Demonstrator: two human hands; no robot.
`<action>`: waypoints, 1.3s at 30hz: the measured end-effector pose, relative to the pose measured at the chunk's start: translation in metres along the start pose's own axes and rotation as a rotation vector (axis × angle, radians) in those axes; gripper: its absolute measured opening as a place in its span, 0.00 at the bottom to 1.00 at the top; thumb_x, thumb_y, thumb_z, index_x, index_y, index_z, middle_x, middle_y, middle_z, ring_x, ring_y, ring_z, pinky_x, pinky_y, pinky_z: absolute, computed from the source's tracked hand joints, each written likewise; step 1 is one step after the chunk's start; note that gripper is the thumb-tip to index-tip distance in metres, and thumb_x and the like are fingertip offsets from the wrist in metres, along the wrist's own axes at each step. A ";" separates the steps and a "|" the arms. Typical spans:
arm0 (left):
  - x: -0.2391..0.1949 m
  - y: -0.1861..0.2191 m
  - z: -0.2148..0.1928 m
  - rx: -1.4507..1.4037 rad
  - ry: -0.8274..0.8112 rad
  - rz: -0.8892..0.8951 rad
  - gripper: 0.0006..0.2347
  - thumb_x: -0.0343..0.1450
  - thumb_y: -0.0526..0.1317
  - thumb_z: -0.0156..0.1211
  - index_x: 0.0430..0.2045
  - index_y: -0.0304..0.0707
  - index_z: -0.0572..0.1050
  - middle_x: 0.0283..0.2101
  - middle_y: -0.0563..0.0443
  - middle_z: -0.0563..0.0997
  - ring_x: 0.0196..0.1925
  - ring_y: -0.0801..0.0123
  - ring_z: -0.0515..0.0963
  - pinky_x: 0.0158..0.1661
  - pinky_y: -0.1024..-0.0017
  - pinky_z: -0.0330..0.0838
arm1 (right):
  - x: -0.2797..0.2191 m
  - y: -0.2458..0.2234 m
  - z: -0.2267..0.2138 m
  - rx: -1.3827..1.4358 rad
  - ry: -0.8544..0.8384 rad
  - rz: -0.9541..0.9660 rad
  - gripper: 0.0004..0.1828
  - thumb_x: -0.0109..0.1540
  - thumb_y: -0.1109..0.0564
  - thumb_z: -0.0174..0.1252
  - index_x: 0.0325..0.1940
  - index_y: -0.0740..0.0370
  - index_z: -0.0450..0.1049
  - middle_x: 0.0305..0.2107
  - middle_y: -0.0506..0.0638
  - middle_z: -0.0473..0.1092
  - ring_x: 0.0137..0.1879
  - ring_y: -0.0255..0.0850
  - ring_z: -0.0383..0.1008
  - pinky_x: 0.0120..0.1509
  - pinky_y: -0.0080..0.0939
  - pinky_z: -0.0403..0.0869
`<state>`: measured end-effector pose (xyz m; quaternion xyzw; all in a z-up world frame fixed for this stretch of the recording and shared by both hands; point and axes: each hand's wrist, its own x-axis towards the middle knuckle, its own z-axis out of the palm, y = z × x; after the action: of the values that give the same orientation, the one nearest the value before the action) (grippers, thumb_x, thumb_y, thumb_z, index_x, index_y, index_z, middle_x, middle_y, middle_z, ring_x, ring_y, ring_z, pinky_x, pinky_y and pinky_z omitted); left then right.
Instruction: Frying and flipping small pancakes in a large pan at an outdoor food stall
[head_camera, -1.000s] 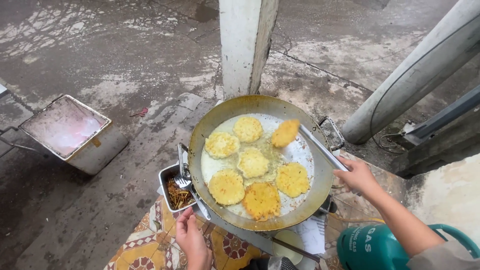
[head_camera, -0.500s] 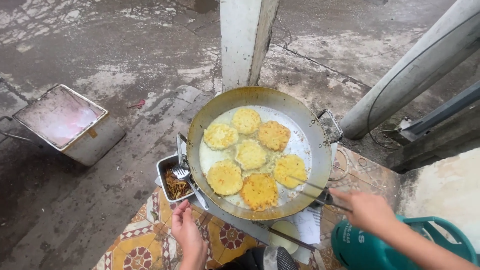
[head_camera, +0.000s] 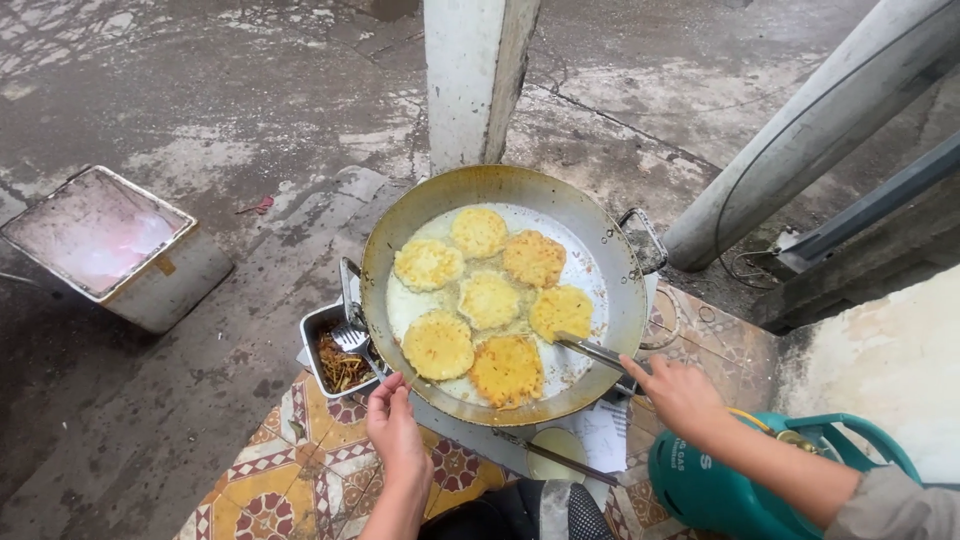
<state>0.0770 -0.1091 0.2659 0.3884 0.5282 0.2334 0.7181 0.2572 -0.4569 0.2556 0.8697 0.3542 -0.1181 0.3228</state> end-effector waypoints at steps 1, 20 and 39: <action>-0.001 0.001 0.000 0.001 -0.006 0.000 0.09 0.75 0.28 0.51 0.44 0.38 0.76 0.52 0.49 0.81 0.56 0.66 0.78 0.61 0.67 0.70 | -0.008 0.006 -0.019 0.001 -0.001 0.006 0.50 0.58 0.69 0.51 0.80 0.43 0.42 0.42 0.55 0.67 0.30 0.42 0.70 0.27 0.42 0.68; 0.007 0.004 -0.010 -0.066 0.030 0.027 0.09 0.75 0.28 0.51 0.44 0.37 0.77 0.50 0.50 0.82 0.52 0.67 0.79 0.50 0.74 0.71 | -0.022 0.050 -0.108 0.644 -0.439 0.503 0.39 0.63 0.55 0.55 0.76 0.29 0.53 0.33 0.40 0.75 0.23 0.28 0.65 0.21 0.23 0.66; 0.009 0.007 -0.017 -0.088 0.056 -0.007 0.09 0.75 0.29 0.51 0.44 0.39 0.77 0.50 0.52 0.81 0.51 0.70 0.77 0.48 0.75 0.71 | -0.026 -0.061 -0.020 0.190 0.043 -0.130 0.53 0.50 0.69 0.55 0.77 0.40 0.49 0.33 0.52 0.64 0.25 0.49 0.69 0.23 0.54 0.67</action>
<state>0.0649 -0.0935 0.2641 0.3480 0.5387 0.2647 0.7202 0.1963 -0.4248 0.2530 0.8740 0.4038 -0.1529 0.2230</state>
